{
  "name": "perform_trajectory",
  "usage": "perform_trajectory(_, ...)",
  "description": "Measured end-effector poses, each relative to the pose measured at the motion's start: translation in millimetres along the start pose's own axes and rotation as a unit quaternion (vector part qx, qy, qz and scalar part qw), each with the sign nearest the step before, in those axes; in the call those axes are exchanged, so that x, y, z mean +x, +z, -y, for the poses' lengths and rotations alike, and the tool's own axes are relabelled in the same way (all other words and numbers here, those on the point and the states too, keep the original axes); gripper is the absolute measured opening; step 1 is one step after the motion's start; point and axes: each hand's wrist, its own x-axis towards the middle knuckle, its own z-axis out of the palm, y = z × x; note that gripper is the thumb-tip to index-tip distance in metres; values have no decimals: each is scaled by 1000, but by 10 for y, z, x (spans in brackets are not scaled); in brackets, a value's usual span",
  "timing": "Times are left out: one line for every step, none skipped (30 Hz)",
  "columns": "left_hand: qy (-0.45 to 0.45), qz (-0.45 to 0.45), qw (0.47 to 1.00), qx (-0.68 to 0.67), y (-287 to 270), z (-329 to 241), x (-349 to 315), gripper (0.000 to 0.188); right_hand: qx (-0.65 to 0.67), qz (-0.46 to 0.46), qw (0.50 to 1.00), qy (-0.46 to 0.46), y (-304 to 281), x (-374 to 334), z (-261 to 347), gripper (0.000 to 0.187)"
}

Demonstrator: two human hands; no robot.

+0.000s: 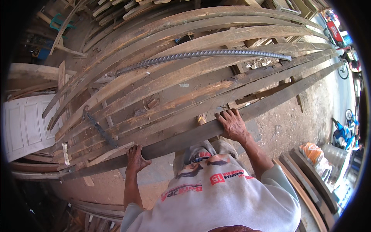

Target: The person uses a hammer to strike and pry apart wooden planks and metal rods in a cluttered workshop. They repeatedly hit the wood, remove pieces, and place them aside while working on a large wooden frame.

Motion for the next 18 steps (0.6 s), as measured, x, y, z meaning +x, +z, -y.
perform_trajectory(10,0,1000,-4,-21,-26,49,96,11,13,1000,-1,-58,0,13,67)
perform_trajectory(-11,2,1000,2,17,34,-21,97,25,8,999,-21,-19,18,59,67)
perform_trajectory(-11,3,1000,8,71,69,-17,98,28,1,999,-24,-22,12,56,67)
perform_trajectory(-1,-3,1000,-8,107,86,-69,100,22,-8,999,-22,-28,8,24,67)
perform_trajectory(27,-49,998,0,253,194,-160,103,18,-13,999,-39,-24,3,-14,62)
perform_trajectory(12,-8,1000,-5,194,131,-115,105,8,-16,999,-48,-17,-20,-49,57)
perform_trajectory(-18,12,1000,-4,151,56,-96,107,-7,-15,999,-40,19,-14,-88,51)
perform_trajectory(-31,32,999,-15,245,142,-58,105,-15,-8,999,-43,39,-32,-101,45)
perform_trajectory(-13,18,1000,6,214,90,8,99,-16,-12,999,-25,33,-121,-116,43)
perform_trajectory(-9,-1,1000,25,212,42,42,92,-14,-17,1000,-20,37,-144,-124,41)
perform_trajectory(35,-47,998,33,312,105,19,79,-6,-22,999,-38,42,-67,-138,40)
perform_trajectory(90,-84,991,54,291,159,54,68,-5,-25,999,-31,61,-87,-128,41)
perform_trajectory(143,-120,980,73,286,196,117,60,-4,-26,999,-27,62,-119,-145,42)
perform_trajectory(129,-103,984,64,305,207,186,67,-4,-26,999,-25,52,-137,-175,42)
perform_trajectory(111,-82,989,57,255,179,177,75,-2,-28,999,-29,65,-119,-144,43)
perform_trajectory(91,-63,993,48,223,138,153,83,-7,-19,999,-30,58,-85,-155,46)
perform_trajectory(67,-45,996,35,202,83,119,93,-14,-8,999,-36,34,-37,-173,49)
perform_trajectory(31,-26,999,18,196,71,-21,102,-16,5,998,-52,7,35,-127,52)
